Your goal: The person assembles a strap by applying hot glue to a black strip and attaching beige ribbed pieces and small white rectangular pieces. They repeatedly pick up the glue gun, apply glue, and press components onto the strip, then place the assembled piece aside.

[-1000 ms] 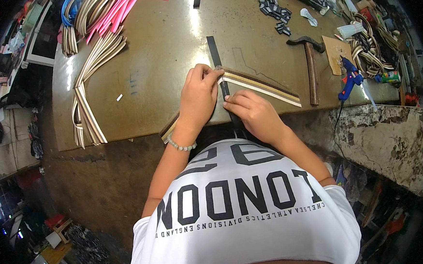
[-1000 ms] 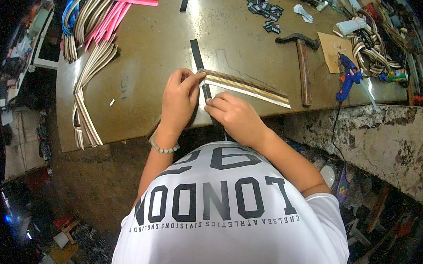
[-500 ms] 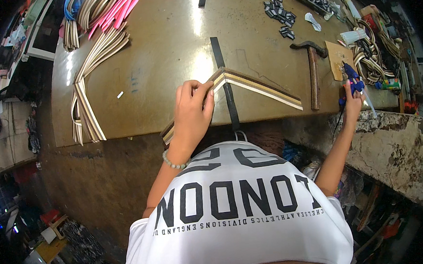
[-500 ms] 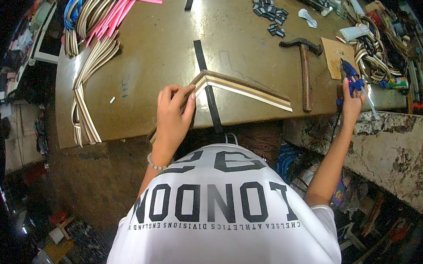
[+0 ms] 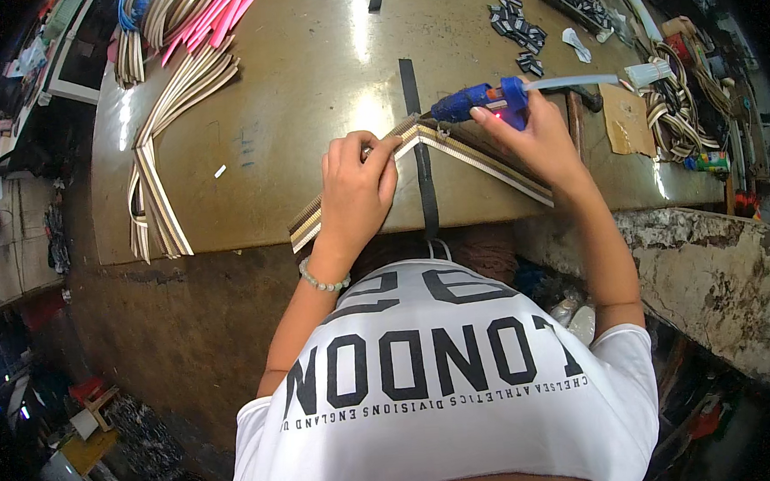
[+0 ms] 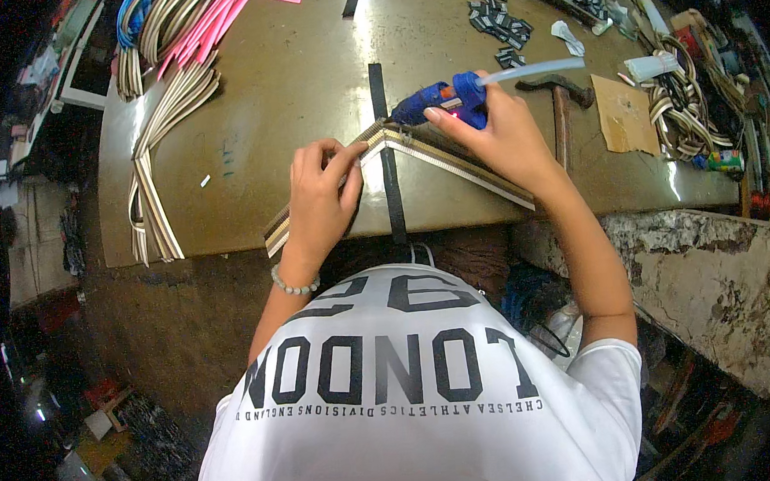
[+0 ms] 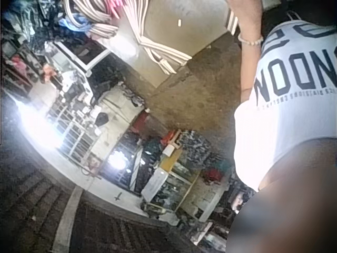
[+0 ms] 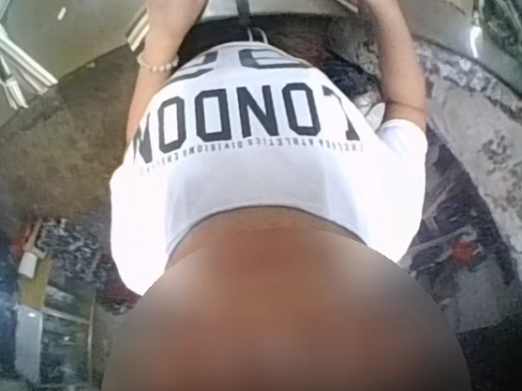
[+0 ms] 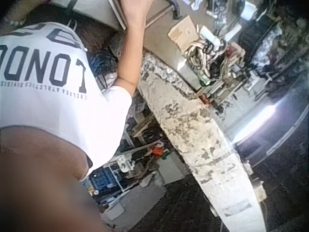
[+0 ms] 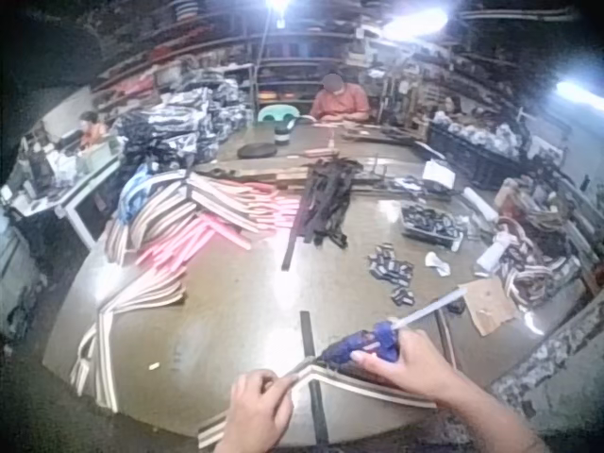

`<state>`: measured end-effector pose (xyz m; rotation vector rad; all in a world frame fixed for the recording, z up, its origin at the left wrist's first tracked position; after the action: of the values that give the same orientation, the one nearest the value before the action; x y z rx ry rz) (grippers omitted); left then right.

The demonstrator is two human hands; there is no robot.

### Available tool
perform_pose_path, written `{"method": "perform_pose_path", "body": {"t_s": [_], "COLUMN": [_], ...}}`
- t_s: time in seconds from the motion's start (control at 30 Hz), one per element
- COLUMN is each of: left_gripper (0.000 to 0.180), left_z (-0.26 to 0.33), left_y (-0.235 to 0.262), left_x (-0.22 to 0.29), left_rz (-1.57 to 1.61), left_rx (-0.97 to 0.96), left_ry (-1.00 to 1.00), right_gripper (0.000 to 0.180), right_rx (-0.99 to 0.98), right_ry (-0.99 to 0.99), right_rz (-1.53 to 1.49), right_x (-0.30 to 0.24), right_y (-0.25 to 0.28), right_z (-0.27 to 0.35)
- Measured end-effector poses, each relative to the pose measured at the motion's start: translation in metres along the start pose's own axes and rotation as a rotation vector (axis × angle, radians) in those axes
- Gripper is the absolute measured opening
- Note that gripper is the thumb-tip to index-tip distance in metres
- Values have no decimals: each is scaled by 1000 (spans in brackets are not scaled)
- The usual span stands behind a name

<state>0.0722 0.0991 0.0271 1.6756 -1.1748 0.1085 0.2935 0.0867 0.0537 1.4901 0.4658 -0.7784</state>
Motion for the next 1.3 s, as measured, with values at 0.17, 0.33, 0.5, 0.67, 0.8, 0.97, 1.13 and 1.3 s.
{"method": "perform_pose_path", "body": {"t_s": [0.17,0.33,0.5,0.67,0.8,0.97,1.13,1.3], "left_gripper": [27,26,26,27,27,28,29,29], "left_z": [1,1,0,2,1,0,-2,-4], "left_y": [0,-1,-1,-3,-2,-2,-4,-5], "left_x": [-1,0,0,-2,0,1,2,3], "left_rz": [12,-10,7,9,-12,-37,-67,-73], "left_rx": [19,11,-5,-24,-15,-56,-120,-109], "left_ry": [6,-7,0,31,-1,24,42,1], "right_gripper": [52,52,49,44,35,52,58,38], "right_rx": [-6,7,-52,-187,-52,918,608,435], "right_ry": [94,106,95,46,-61,-431,-724,-404], "right_rz": [82,104,101,84,-199,70,724,458], "right_x": [-12,-16,-14,-13,21,144,172,130], "right_y": [-3,-4,-8,-16,13,146,173,163], "right_z": [-13,-4,21,42,55,95,132,85]}}
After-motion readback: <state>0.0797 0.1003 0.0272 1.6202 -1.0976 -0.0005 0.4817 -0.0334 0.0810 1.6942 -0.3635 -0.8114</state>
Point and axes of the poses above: each hand's wrist, its own z-axis away from the middle knuckle, its own y-axis out of the back of the hand, x = y × z, the point moved 9 cm from there along -z, towards the middle knuckle, and after that the axes turned 3 degrees about z, right-handed, at the moved point
